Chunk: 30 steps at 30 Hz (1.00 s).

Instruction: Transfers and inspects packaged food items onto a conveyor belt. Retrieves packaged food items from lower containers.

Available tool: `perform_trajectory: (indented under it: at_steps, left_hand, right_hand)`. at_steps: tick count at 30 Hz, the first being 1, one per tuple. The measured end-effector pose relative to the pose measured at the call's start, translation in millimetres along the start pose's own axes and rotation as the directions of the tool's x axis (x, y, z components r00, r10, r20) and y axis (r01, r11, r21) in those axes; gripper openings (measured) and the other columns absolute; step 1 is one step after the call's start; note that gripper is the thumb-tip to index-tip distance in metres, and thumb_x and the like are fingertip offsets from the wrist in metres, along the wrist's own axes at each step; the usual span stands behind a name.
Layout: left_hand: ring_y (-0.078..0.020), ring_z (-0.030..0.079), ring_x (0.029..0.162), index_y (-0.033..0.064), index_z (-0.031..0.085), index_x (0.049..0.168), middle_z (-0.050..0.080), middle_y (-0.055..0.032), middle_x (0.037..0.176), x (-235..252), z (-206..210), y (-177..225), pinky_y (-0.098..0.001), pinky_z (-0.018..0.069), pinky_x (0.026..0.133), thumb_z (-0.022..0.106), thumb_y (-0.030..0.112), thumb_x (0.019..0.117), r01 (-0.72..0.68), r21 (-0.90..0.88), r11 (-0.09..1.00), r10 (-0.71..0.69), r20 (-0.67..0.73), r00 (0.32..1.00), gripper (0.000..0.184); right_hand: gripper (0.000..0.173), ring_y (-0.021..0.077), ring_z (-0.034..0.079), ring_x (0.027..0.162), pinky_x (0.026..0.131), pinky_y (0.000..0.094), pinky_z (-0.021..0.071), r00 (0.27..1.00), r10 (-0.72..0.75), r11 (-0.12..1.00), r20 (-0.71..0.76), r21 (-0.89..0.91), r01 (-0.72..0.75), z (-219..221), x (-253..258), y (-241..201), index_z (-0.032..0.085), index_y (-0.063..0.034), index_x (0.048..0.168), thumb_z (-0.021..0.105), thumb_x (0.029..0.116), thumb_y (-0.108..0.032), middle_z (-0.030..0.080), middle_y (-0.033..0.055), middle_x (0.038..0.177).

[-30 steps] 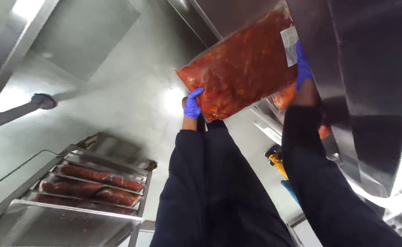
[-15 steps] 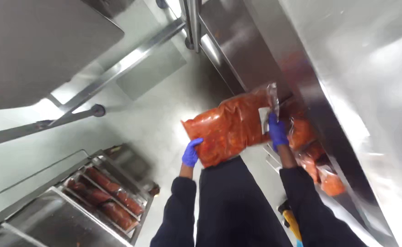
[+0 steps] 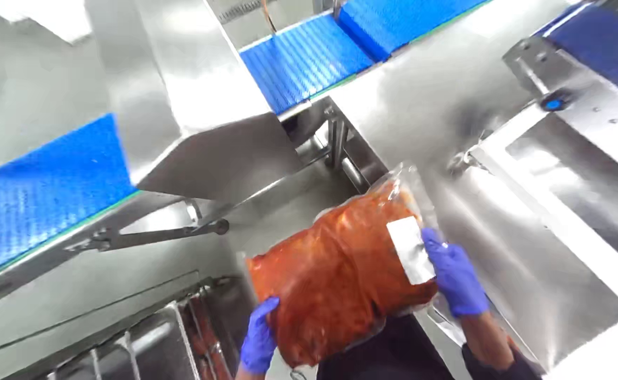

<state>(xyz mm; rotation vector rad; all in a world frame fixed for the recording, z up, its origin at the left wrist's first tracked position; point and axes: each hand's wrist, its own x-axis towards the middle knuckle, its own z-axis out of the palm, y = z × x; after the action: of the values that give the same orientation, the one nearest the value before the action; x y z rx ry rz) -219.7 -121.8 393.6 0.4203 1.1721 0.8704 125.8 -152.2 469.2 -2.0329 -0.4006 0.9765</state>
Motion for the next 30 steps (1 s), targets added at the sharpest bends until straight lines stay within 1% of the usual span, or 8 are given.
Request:
perform_trajectory:
  at_steps: [4,7,9,13,19,22,26,30]
  left_hand:
    - [-0.0080,0.074,0.085,0.0160,0.074,0.096,0.077,-0.0001,0.091,41.1,91.1,51.6,-0.0289,0.0625,0.077,0.053,0.017,0.0922,-0.120,-0.025,0.992,0.122,0.222,0.967,0.021]
    - [-0.0134,0.074,0.090,0.0091,0.070,0.105,0.076,-0.0057,0.096,83.1,172.3,86.7,-0.0331,0.0625,0.079,0.046,0.015,0.0994,-0.030,-0.165,0.986,0.095,0.399,0.912,0.025]
    - [-0.0158,0.073,0.090,0.0068,0.067,0.109,0.075,-0.0082,0.098,121.1,225.1,107.1,-0.0349,0.0624,0.079,0.043,0.015,0.1028,0.046,-0.213,0.976,0.061,0.473,0.879,0.027]
    - [-0.0167,0.073,0.089,0.0050,0.064,0.111,0.074,-0.0094,0.096,218.0,315.4,161.3,-0.0348,0.0623,0.078,0.044,0.013,0.1043,0.090,-0.280,0.956,0.067,0.505,0.860,0.023]
    - [-0.0209,0.071,0.092,0.0030,0.059,0.125,0.071,-0.0129,0.103,368.5,376.6,225.5,-0.0398,0.0610,0.080,0.045,0.023,0.1075,0.007,-0.255,0.967,0.070,0.291,0.954,0.030]
    - [-0.0223,0.068,0.105,0.0043,0.060,0.131,0.070,-0.0149,0.116,434.3,376.9,242.2,-0.0426,0.0578,0.090,0.062,0.029,0.1015,-0.143,0.120,0.982,0.153,-0.080,0.985,0.039]
    - [-0.0430,0.024,0.152,0.0114,0.013,0.165,0.018,-0.0232,0.167,456.0,393.3,260.0,-0.0630,0.0306,0.118,0.078,0.058,0.0813,-0.146,0.849,0.509,0.453,-0.120,0.883,0.116]
    - [-0.0559,-0.005,0.152,0.0287,0.007,0.166,-0.006,-0.0223,0.170,474.8,417.7,244.3,-0.0815,0.0049,0.112,0.065,0.087,0.0696,0.118,0.982,0.146,0.355,-0.163,0.920,0.127]
  right_hand:
    - [0.042,0.0012,0.057,0.062,0.060,0.0289,0.0522,0.959,-0.171,0.979,-0.225,-0.150,0.139,-36.0,13.7,-97.4,0.062,-0.0108,0.083,0.051,0.1056,-0.044,0.058,-0.0060,0.069]
    - [0.063,0.0235,0.060,0.094,0.084,0.0529,0.0484,0.921,-0.239,0.936,-0.309,-0.324,0.134,-63.3,60.6,-170.1,0.063,0.0024,0.111,0.049,0.1018,-0.059,0.063,0.0169,0.102]
    - [0.078,0.0407,0.061,0.106,0.088,0.0672,0.0439,0.895,-0.286,0.896,-0.342,-0.427,0.124,-78.1,113.8,-208.3,0.063,0.0061,0.115,0.047,0.0980,-0.068,0.063,0.0294,0.111]
    - [0.080,0.0465,0.059,0.111,0.091,0.0704,0.0413,0.896,-0.281,0.876,-0.343,-0.473,0.094,-66.4,220.2,-285.1,0.064,0.0079,0.113,0.043,0.0995,-0.068,0.062,0.0343,0.115]
    - [0.071,0.0440,0.062,0.107,0.091,0.0662,0.0450,0.951,-0.257,0.887,-0.170,-0.432,0.162,21.9,402.4,-349.1,0.065,0.0063,0.117,0.042,0.1042,-0.060,0.064,0.0313,0.114]
    - [0.072,0.0461,0.062,0.110,0.092,0.0673,0.0464,0.968,-0.243,0.882,-0.068,-0.431,0.191,86.0,495.8,-355.3,0.065,0.0041,0.120,0.042,0.1028,-0.062,0.064,0.0312,0.116]
    - [0.066,0.0456,0.059,0.120,0.098,0.0645,0.0454,0.982,-0.163,0.900,-0.092,-0.422,0.110,144.3,577.6,-347.1,0.064,0.0054,0.124,0.043,0.1052,-0.055,0.062,0.0319,0.127]
    - [0.065,0.0387,0.059,0.125,0.104,0.0596,0.0445,0.983,-0.157,0.815,-0.098,-0.574,0.073,176.5,593.6,-340.6,0.068,-0.0006,0.122,0.042,0.1036,-0.057,0.064,0.0249,0.130]
